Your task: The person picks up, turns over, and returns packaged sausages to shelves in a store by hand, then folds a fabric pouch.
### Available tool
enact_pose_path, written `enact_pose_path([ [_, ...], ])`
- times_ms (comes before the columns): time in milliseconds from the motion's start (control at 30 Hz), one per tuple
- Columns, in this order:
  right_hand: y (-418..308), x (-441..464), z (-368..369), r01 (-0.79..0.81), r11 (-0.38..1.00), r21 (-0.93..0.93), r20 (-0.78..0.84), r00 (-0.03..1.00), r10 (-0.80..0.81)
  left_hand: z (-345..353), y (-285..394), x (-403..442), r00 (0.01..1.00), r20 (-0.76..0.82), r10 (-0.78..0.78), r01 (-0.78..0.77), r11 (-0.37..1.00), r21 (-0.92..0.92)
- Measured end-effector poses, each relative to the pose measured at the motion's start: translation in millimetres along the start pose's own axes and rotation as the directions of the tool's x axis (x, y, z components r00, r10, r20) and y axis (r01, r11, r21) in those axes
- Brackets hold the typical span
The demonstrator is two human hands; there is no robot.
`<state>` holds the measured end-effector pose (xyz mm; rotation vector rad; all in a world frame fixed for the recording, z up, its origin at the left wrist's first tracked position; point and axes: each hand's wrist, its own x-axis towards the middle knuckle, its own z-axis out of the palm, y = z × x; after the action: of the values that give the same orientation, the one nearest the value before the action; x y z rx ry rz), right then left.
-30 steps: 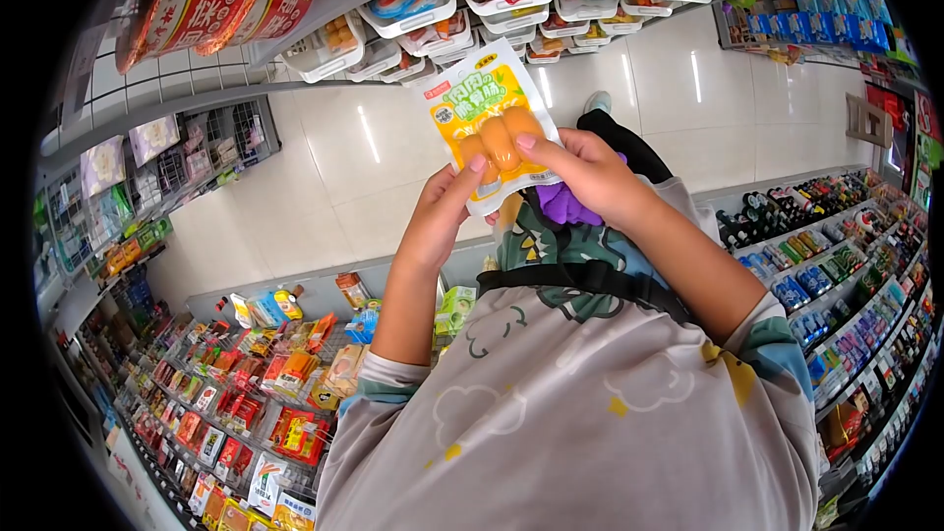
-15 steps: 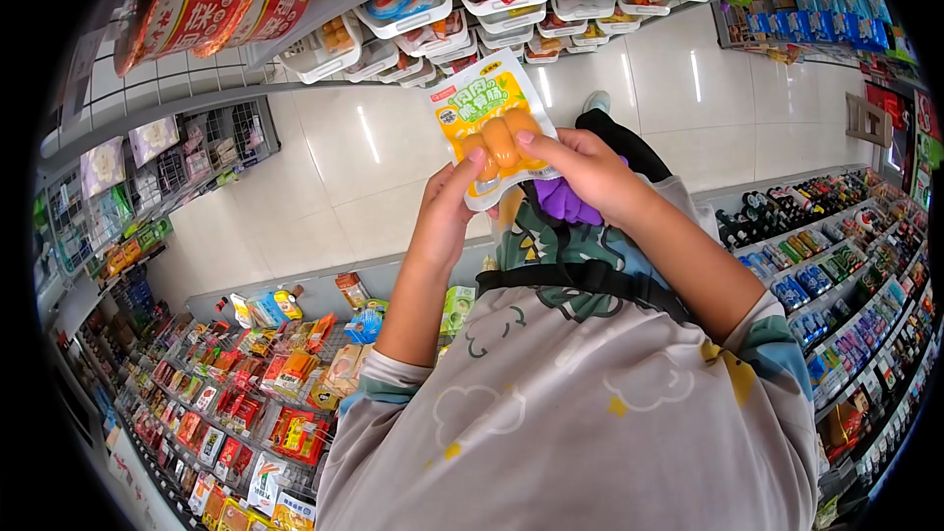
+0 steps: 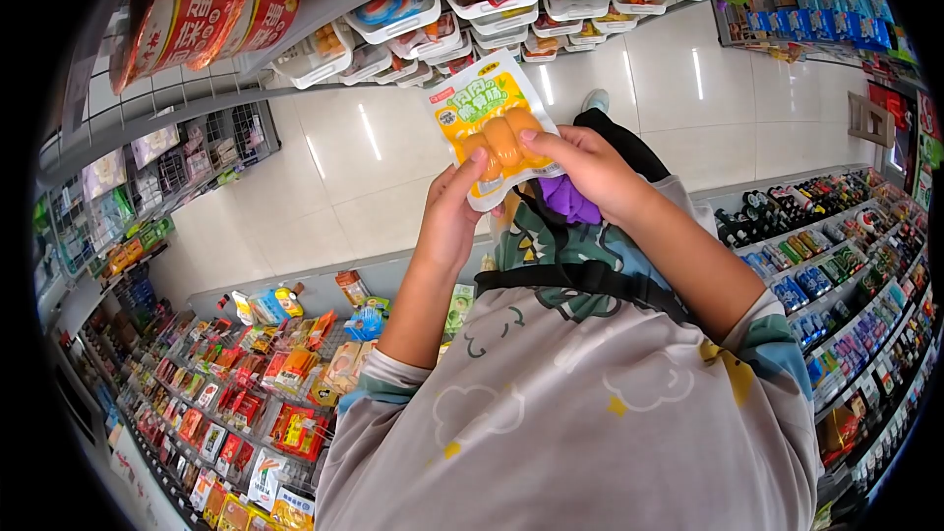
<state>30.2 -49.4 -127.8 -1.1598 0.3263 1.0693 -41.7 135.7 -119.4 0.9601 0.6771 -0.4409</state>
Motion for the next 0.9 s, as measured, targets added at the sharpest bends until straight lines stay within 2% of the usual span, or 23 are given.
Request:
enact_pose_path([
  [67,1.6,1.2,-3.3,-0.003,0.999,0.053,-0.025,1.0,0.004,6.9,1.3,0.4,0.999,-0.023,-0.033,0.032,0.999,-0.012],
  [200,0.7,-1.2,-10.8,-0.007,0.999,0.045,-0.057,0.998,0.009,17.2,-7.0,5.8,0.998,-0.02,-0.057,0.056,0.998,-0.03],
  [300,-0.3,-7.4,-24.3,-0.036,0.998,0.05,-0.084,0.996,0.04,26.6,-11.9,10.8,0.997,0.033,-0.077,0.078,0.996,-0.033],
  [400,-1.3,-14.0,-37.8,-0.088,0.996,-0.007,-0.019,0.996,0.088,38.6,-13.2,13.3,0.986,0.088,-0.141,0.136,0.989,0.052],
  [467,-6.4,-18.8,-41.4,-0.089,0.995,-0.051,0.038,0.995,0.091,48.7,-16.5,12.8,0.991,-0.006,-0.133,0.133,0.991,-0.002],
  [533,-12.7,-21.9,-47.7,-0.074,0.99,-0.118,0.08,0.993,0.083,56.4,-20.5,10.9,0.993,-0.022,-0.117,0.116,0.992,-0.049],
  [600,-5.0,-15.9,-66.2,0.037,0.975,-0.218,0.17,0.985,0.001,71.7,-27.5,9.7,0.996,-0.031,-0.089,0.086,0.991,-0.099],
  [633,-5.5,-13.2,-75.2,-0.006,0.961,-0.277,0.182,0.982,0.058,81.3,-32.1,8.0,0.995,-0.073,-0.067,0.055,0.986,-0.155],
  [733,-25.9,-23.2,-94.3,0.018,0.913,-0.407,0.213,0.974,0.076,113.1,-44.5,3.9,0.987,-0.16,-0.013,-0.029,0.965,-0.259],
  [800,-41.4,-37.7,-108.2,0.095,0.917,-0.387,0.26,0.966,0.009,135.9,-47.4,4.5,0.982,-0.187,-0.002,-0.053,0.957,-0.287],
  [867,-49.6,-47.4,-133.7,0.053,0.907,-0.417,0.267,0.961,0.067,159.8,-53.4,8.6,0.991,-0.132,-0.011,-0.027,0.959,-0.282],
  [900,-60.8,-59.7,-142.5,0.034,0.943,-0.331,0.267,0.962,0.059,170.1,-58.6,13.0,0.991,-0.135,-0.002,-0.037,0.957,-0.287],
])
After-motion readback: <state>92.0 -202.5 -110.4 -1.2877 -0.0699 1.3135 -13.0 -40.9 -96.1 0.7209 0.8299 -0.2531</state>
